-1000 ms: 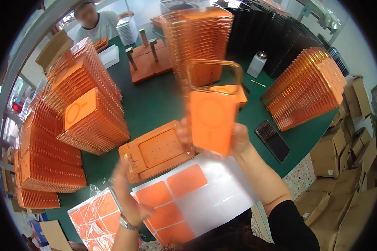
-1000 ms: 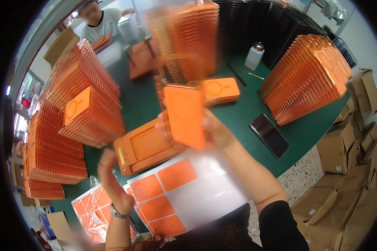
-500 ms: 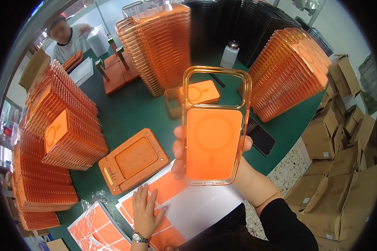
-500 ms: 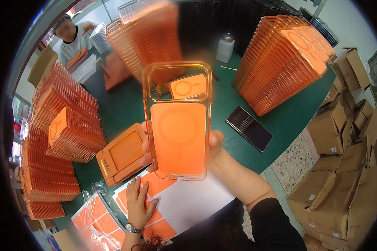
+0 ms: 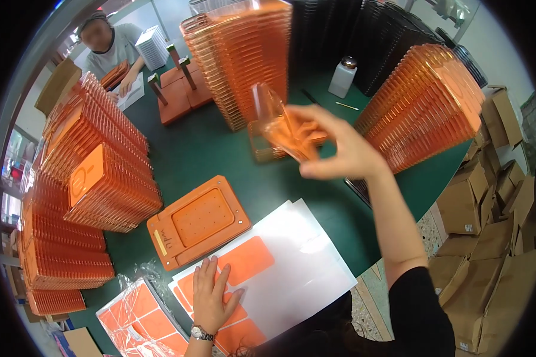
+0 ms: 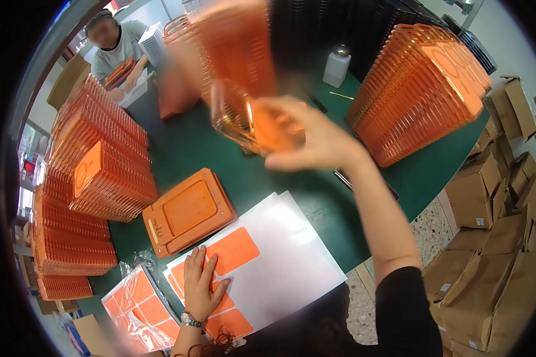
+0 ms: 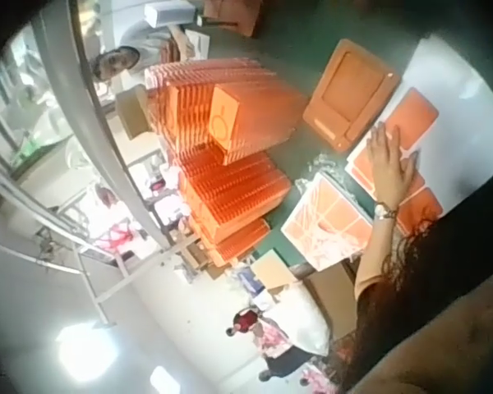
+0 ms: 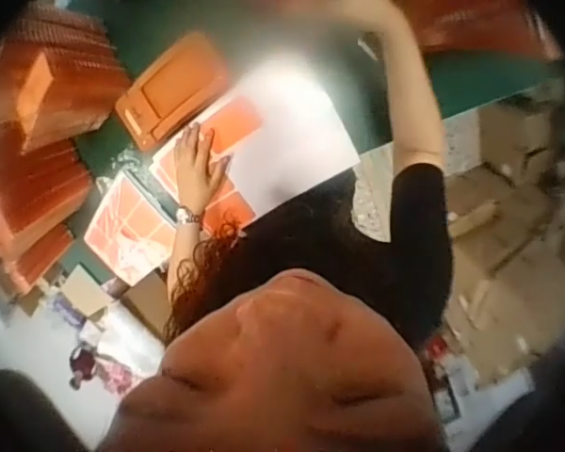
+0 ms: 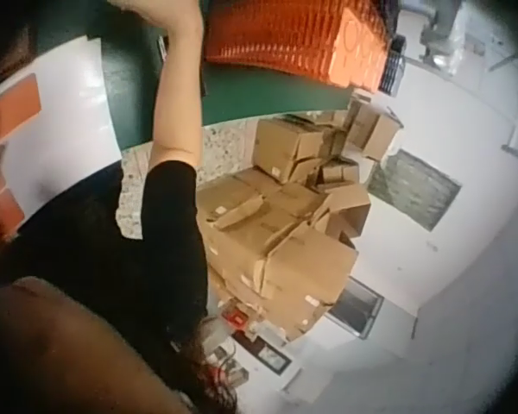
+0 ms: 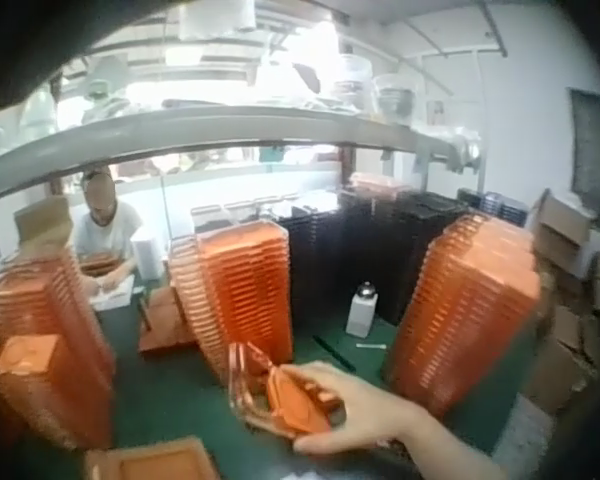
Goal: The recorder applies orange stickers to orange phone cases using a jig for alignment and then stacks the finished cases.
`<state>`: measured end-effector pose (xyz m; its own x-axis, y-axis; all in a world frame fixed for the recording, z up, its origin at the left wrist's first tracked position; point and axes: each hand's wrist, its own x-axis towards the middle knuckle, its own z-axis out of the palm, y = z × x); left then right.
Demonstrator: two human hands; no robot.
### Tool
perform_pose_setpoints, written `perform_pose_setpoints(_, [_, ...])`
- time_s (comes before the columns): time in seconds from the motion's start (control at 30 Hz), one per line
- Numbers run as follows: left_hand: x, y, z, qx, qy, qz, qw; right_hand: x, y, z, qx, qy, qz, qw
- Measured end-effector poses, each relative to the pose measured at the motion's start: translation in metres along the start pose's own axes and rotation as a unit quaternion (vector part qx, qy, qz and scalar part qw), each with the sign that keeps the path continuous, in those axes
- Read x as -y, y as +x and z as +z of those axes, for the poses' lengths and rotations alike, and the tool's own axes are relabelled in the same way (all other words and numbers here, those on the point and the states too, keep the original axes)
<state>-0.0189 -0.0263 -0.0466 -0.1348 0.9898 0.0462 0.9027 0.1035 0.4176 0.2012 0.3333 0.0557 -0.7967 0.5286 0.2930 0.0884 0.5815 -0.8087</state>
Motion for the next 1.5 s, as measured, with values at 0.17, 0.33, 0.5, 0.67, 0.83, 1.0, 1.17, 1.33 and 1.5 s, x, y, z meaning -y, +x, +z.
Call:
perform_pose_setpoints(0.17, [0.0,0.0,0.002,-0.009,-0.005,-0.002,1.0,-0.047,0.043,-0.019,0.06,-0.28,0.053,0.957])
perform_pose_setpoints(0.33, [0.0,0.0,0.0,-0.009,-0.004,0.0,1.0,-0.045,0.066,-0.009,0.175,-0.329,0.123,0.92])
perform_pose_setpoints(0.5, [0.001,0.001,0.0,-0.008,-0.004,-0.004,1.0,-0.041,0.062,-0.02,0.217,-0.378,0.142,0.889])
perform_pose_setpoints(0.67, [0.003,0.001,0.0,-0.016,-0.005,0.004,1.0,-0.041,0.065,-0.018,0.211,-0.382,0.137,0.889])
perform_pose_setpoints(0.83, [0.005,-0.002,0.002,-0.02,-0.006,0.015,1.0,-0.032,0.08,-0.005,0.234,-0.404,0.143,0.873])
perform_pose_setpoints(1.0, [0.004,-0.006,0.004,-0.02,-0.01,0.011,1.0,-0.029,0.081,-0.009,0.257,-0.427,0.169,0.85])
perform_pose_setpoints(1.17, [0.006,-0.006,0.004,-0.015,-0.014,0.008,1.0,-0.037,0.076,-0.007,0.238,-0.436,0.144,0.856])
perform_pose_setpoints(1.33, [0.005,-0.023,0.003,-0.106,-0.003,0.067,0.992,0.01,0.035,0.027,0.091,-0.418,-0.069,0.901])
perform_pose_setpoints(1.5, [-0.048,-0.049,0.015,-0.042,-0.057,0.043,0.997,0.052,-0.075,0.166,0.303,-0.337,-0.198,0.869])
